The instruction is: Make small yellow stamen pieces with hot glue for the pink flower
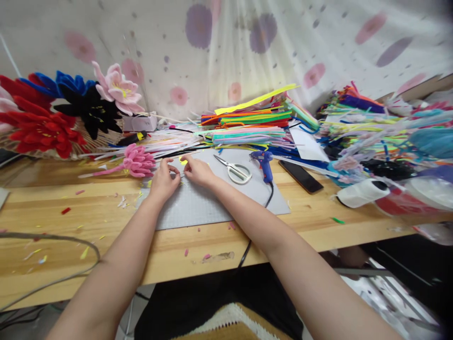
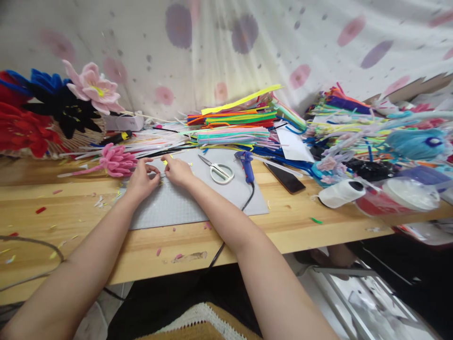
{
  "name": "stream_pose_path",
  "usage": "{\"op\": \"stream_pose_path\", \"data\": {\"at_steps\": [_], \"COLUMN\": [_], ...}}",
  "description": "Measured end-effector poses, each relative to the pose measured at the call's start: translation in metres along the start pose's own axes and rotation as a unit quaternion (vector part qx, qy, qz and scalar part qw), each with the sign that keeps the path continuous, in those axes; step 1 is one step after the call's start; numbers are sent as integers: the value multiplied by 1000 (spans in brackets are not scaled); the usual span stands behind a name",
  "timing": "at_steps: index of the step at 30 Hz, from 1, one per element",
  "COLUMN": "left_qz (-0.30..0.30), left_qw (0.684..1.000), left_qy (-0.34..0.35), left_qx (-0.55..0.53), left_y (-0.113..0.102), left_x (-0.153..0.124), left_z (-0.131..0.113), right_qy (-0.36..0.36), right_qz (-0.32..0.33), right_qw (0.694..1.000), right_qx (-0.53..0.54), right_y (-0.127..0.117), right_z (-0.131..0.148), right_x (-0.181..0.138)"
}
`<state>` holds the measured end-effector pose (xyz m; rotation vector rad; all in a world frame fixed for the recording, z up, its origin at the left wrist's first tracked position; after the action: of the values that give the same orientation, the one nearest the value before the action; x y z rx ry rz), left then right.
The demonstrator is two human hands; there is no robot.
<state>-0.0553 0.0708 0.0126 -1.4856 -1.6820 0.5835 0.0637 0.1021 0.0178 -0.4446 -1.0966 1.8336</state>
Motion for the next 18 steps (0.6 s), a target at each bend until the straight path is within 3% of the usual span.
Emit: {"op": "stream_pose_path", "data": {"at_steps": [7,18], "left_qz": [13,11], "left_qw": [1000,998], "left_qy": [-13,-55], "left_qx": [-4,-21], "left_y": [0,-1], "left_x": [0,-1], "left_z": [1,5], "right_qy": [19,51], "right_qz": [-14,-24], "right_qw": [995,987], "right_qx": [92,152], "right_y": [6,8], "right_z": [-9,-19], "right_x": [1,2]}}
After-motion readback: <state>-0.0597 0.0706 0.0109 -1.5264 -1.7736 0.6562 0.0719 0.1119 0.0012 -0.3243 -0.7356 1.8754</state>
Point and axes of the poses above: each hand's wrist, its own x-axis towards the middle knuckle, its own y-axis out of the palm, z = x × y, the point moved 6 cm from there along x, towards the middle knuckle, and after that the axes turned 5 degrees about z, right-handed, at the moved point
